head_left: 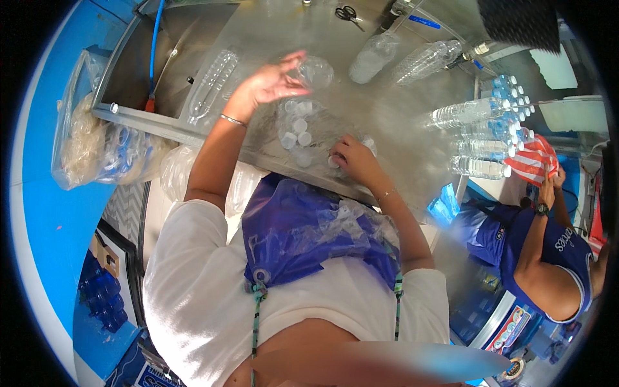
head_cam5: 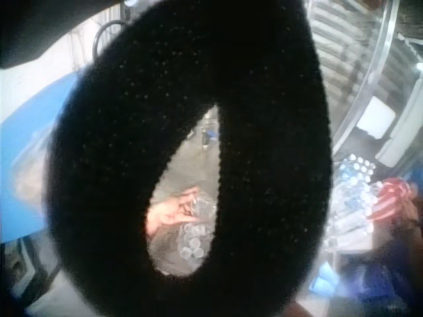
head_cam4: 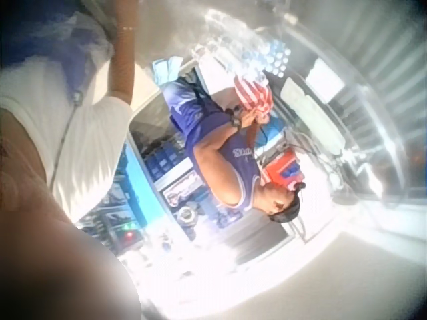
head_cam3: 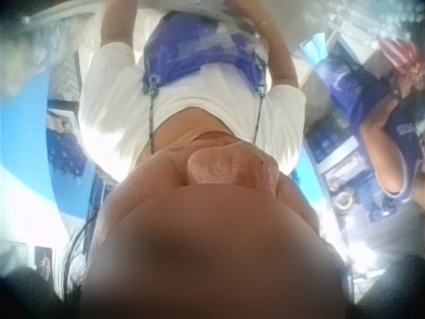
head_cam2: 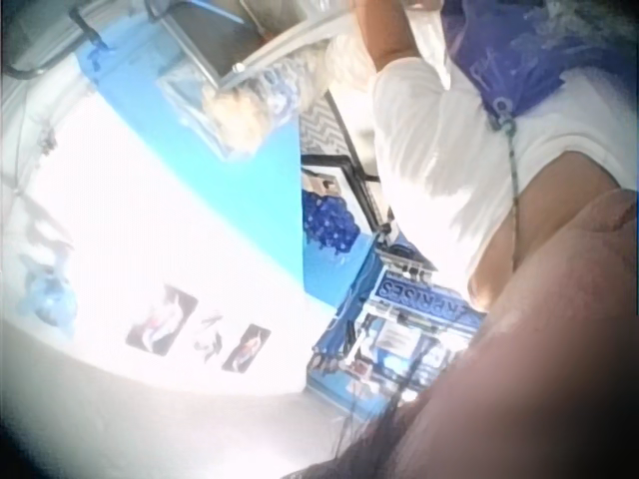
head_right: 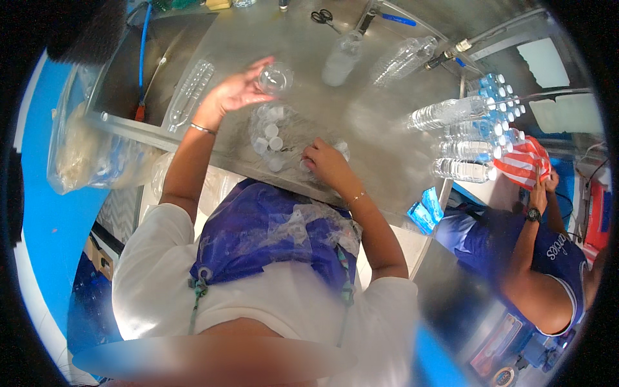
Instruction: The person repeatedly picks up empty plastic water bottles from a metal table, screws on white caps, and places the capped bottles into a large plastic bag. The process is continuous and repetitive, with the person handling bottles one at a time.
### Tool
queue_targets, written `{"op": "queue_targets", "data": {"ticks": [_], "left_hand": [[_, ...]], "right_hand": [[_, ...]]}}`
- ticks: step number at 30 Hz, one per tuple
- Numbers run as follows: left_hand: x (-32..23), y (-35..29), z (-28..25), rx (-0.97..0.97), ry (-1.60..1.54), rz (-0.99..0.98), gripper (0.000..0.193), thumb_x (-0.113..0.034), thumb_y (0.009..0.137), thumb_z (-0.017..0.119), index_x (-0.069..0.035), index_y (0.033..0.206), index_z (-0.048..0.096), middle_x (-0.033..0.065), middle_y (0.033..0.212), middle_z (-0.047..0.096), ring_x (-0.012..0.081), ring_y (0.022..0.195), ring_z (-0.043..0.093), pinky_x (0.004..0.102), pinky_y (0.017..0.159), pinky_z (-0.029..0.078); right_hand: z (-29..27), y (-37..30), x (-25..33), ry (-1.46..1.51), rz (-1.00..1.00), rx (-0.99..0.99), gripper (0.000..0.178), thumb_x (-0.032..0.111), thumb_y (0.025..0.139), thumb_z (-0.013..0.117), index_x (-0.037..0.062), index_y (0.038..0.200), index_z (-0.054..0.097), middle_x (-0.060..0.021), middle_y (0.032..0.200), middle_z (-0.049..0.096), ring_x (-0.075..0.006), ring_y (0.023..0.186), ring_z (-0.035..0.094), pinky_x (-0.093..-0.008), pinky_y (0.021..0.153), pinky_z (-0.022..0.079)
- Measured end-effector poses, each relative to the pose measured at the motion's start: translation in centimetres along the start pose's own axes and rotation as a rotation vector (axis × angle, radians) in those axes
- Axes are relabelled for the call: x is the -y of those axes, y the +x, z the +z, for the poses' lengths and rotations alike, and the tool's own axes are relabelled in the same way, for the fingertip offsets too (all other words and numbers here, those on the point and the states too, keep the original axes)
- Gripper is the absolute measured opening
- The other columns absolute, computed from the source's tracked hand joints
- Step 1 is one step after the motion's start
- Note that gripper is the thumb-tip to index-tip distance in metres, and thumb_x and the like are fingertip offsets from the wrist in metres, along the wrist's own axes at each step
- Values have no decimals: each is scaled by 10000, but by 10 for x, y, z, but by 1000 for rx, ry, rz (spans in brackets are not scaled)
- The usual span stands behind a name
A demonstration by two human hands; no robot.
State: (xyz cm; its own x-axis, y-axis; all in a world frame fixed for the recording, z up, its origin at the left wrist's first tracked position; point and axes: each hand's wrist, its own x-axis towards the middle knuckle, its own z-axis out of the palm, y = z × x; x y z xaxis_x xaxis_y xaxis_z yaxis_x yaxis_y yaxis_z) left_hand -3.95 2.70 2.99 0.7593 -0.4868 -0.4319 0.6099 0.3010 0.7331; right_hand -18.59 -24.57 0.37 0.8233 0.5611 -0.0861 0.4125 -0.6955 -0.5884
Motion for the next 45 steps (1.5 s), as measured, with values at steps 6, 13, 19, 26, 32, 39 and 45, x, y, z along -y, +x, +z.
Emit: {"op": "queue_targets", "data": {"ticks": [6,13,19,26,32,39,45], "left_hand": [[58,49,33,244,-239,-226,551,-309,1028,344,-143,1498,109,364,1282,395,436,1191,483,463,1011,463],[55,47,54,169,-161,-175,534,-306,1029,341,-175,1502,131,338,1254,442,406,1164,513,434,963,497],[44,21,54,-165,870,55,737,-237,840,650,-121,1462,272,239,1197,557,313,1063,598,378,817,532],[46,15,84,-319,1166,789,850,-147,627,812,-32,1364,405,180,1209,554,310,1035,577,398,885,480],[50,26,95,-327,1080,748,787,-147,673,811,-21,1340,414,162,1241,549,261,1116,563,376,836,523],[45,9,110,-317,985,697,683,-162,700,804,-11,1274,464,140,1190,598,256,1057,601,368,846,523],[38,-13,135,-123,914,683,703,-182,684,810,-4,1270,465,160,1174,584,273,1044,595,379,815,530]], "right_hand": [[-15,-32,-42,898,148,-635,64,0,895,514,53,912,544,-63,818,571,-161,700,635,-295,615,514],[-106,-101,-173,426,721,-944,266,41,868,533,46,1133,518,-78,845,574,-145,729,590,-271,626,477],[-134,-68,-211,159,668,-1155,640,251,757,789,-1,1262,487,-197,1093,610,-277,1022,596,-359,882,462],[-134,-60,-190,379,552,-1081,759,303,756,807,-68,1290,416,-201,1129,599,-255,959,625,-330,732,534],[-138,-54,-187,434,604,-1127,679,308,758,804,-49,1216,453,-180,1140,579,-205,874,630,-280,578,571],[-135,-32,-175,497,553,-1076,649,321,756,799,-56,1176,478,-175,1084,593,-211,881,627,-291,569,570],[-120,-10,-180,721,493,-1034,462,238,788,737,-9,1099,501,-159,958,587,-193,770,580,-376,645,524]]}}
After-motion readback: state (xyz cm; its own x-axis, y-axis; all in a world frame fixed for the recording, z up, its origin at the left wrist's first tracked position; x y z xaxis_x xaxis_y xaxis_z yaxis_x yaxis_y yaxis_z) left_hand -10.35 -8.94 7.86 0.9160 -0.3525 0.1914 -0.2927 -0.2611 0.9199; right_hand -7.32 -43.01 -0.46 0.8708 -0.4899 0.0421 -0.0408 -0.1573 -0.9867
